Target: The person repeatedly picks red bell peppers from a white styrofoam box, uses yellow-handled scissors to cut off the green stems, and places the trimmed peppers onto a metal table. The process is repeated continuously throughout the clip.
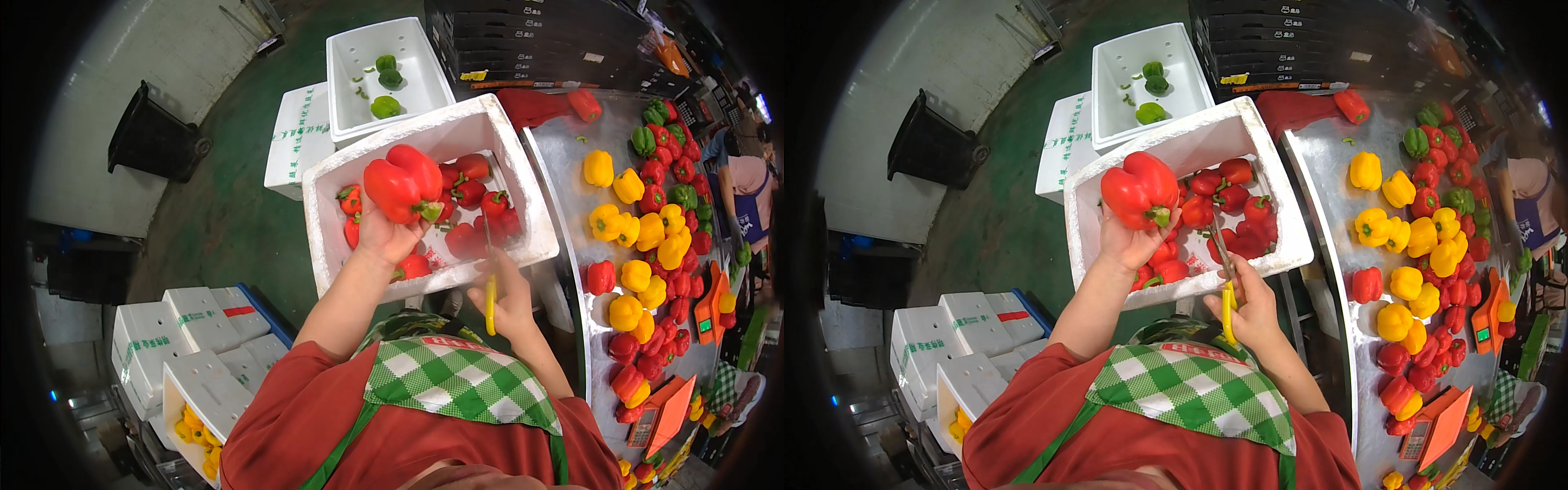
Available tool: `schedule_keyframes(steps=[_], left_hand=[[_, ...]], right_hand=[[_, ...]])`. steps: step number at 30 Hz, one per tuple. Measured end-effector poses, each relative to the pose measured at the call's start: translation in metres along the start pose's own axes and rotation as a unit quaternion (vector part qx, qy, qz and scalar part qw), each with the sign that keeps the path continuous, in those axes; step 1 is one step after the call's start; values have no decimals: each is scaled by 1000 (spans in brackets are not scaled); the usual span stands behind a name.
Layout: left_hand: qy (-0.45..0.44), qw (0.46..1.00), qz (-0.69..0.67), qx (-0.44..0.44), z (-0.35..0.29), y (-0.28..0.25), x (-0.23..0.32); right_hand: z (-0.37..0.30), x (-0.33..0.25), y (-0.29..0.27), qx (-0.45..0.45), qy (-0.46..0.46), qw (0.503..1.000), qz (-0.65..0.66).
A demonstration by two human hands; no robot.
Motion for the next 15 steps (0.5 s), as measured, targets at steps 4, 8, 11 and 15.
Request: schedule_keyframes(steps=[4, 8, 11, 15], left_hand=[[5, 999, -8, -51, -7, 27, 4], [10, 1000, 16, -8, -7, 30, 2], [-4, 1000, 10, 0, -8, 30, -2], [-41, 999, -29, -1, -8, 18, -5]], right_hand=[[2, -4, 3, 3, -12, 999, -37], [4, -8, 5, 1, -29, 996, -85], [6, -11, 9, 14, -51, 993, -109], [11, -18, 12, 33, -82, 984, -156]])
Point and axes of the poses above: each hand's wrist, its own z-axis towards the middle knuckle, its own y-axis out of the palm, x = y × z, the point moved 4 cm from there along z, towards the middle knuckle, and after that the axes turned 2 degrees about -z, right-handed, at the moved point
